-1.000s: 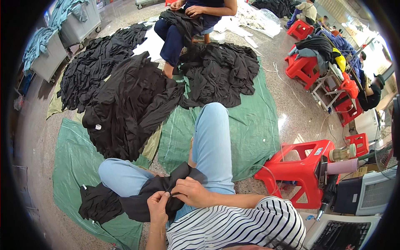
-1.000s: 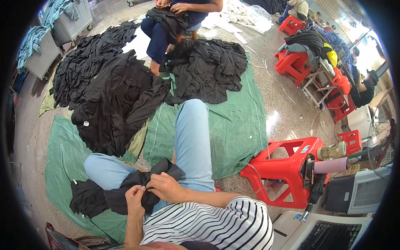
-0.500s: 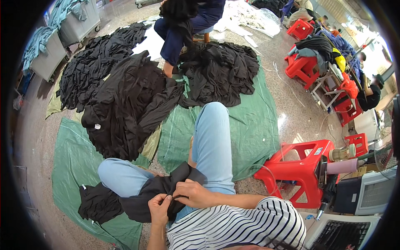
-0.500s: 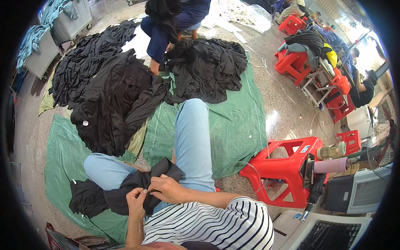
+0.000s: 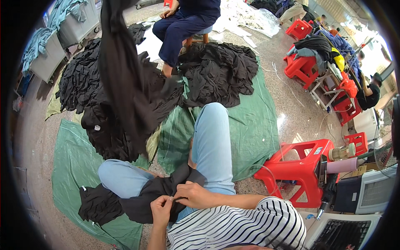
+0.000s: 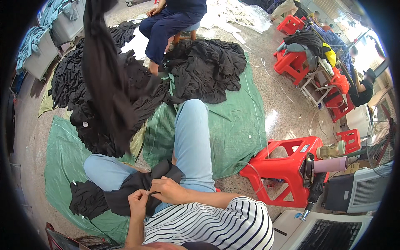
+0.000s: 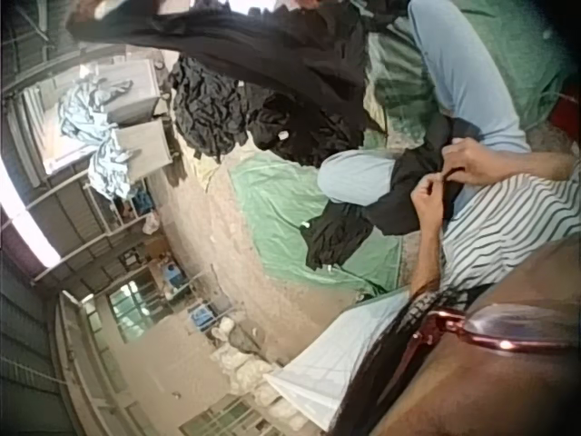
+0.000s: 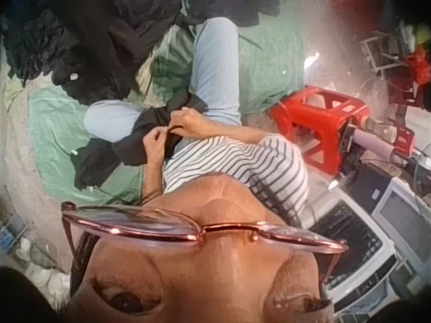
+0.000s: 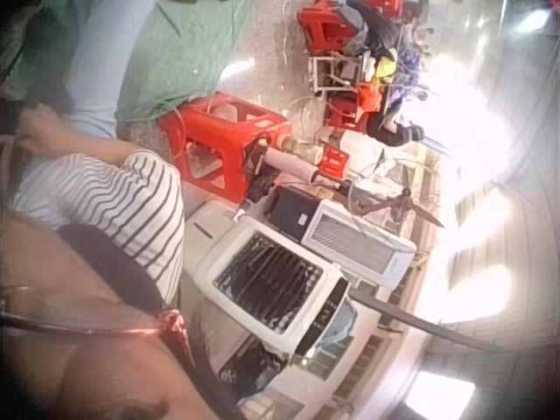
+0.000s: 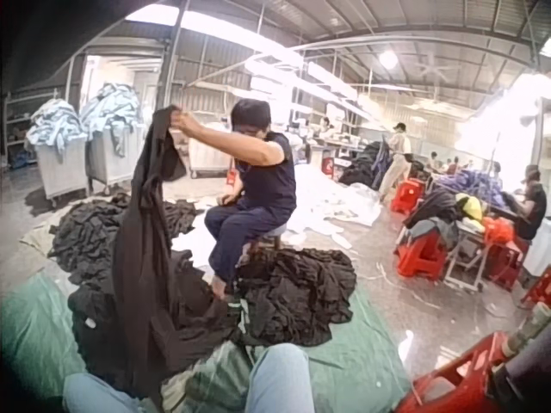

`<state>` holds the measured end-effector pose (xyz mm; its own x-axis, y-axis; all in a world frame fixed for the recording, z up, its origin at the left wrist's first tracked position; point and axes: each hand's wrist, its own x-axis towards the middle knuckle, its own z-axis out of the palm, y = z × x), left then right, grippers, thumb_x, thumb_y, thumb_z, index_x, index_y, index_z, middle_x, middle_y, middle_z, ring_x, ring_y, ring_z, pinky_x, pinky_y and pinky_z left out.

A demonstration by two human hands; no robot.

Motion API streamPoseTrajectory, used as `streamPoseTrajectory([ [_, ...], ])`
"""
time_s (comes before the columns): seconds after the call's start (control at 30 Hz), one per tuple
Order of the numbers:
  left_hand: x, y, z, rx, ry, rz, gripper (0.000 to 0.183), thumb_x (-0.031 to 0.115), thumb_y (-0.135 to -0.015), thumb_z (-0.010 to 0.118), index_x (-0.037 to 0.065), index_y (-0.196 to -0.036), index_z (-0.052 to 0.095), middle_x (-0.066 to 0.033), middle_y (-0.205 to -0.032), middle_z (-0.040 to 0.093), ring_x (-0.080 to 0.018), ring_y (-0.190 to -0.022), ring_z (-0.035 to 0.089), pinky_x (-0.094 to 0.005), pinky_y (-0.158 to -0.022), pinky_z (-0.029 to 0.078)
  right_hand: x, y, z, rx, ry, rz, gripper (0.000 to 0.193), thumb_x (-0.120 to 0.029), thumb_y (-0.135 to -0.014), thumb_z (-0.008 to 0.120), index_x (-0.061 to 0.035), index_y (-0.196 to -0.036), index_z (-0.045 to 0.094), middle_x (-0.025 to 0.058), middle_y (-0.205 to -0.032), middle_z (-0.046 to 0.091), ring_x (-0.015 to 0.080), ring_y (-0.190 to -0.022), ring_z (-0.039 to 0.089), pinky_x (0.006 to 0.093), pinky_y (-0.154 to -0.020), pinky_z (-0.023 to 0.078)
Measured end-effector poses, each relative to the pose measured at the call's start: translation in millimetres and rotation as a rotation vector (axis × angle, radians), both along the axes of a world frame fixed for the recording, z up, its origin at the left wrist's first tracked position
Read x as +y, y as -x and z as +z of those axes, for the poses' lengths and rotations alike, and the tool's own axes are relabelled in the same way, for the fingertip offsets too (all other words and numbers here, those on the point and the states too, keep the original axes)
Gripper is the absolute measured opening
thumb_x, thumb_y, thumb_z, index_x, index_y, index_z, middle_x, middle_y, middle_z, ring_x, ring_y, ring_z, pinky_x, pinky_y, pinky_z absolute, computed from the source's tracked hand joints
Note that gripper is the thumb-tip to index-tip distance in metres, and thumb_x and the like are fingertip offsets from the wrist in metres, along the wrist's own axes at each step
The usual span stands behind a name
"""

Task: Trimming loose threads and excess material from black garments using a pair of scissors.

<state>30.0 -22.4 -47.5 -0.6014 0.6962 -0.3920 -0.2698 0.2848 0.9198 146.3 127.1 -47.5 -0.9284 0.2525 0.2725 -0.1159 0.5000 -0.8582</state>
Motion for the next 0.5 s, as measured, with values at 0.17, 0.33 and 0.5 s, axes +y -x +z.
streamPoseTrajectory([
  [0.17, 1.5, -6.4, 4.5, 0.331, -0.015, -0.023, 0.015, 0.007, -0.088, 0.065, -0.005, -0.079, 0.064, 0.0041, -0.065, 0.056, -0.0022, -0.060, 0.045, -0.0208, -0.053, 0.036, 1.6, 0.4, -3.0, 0.015, 0.036, -0.020, 0.015, -0.006, -0.074, 0.069, -0.0027, -0.088, 0.065, 0.0067, -0.080, 0.057, 0.0233, -0.073, 0.056, 0.0332, -0.066, 0.039],
  [0.33, -0.8, -0.3, -1.5, -0.052, 0.036, 0.026, 0.009, 0.003, -0.086, 0.066, -0.003, -0.079, 0.066, 0.0049, -0.067, 0.057, -0.0011, -0.059, 0.046, -0.0181, -0.054, 0.037, 3.5, -0.1, -3.7, 0.052, -0.013, 0.000, 0.013, -0.006, -0.076, 0.068, -0.0030, -0.088, 0.064, 0.0059, -0.079, 0.056, 0.0230, -0.071, 0.054, 0.0330, -0.065, 0.038],
  [0.5, 3.7, 3.0, 3.7, -0.279, -0.018, 0.153, 0.008, -0.002, -0.082, 0.067, -0.001, -0.075, 0.065, 0.0048, -0.068, 0.058, -0.0007, -0.059, 0.046, -0.0180, -0.054, 0.036, 5.0, -1.9, 8.5, -0.047, 0.123, 0.142, 0.013, -0.008, -0.078, 0.068, -0.0054, -0.089, 0.062, 0.0060, -0.078, 0.054, 0.0239, -0.072, 0.054, 0.0340, -0.067, 0.038],
])
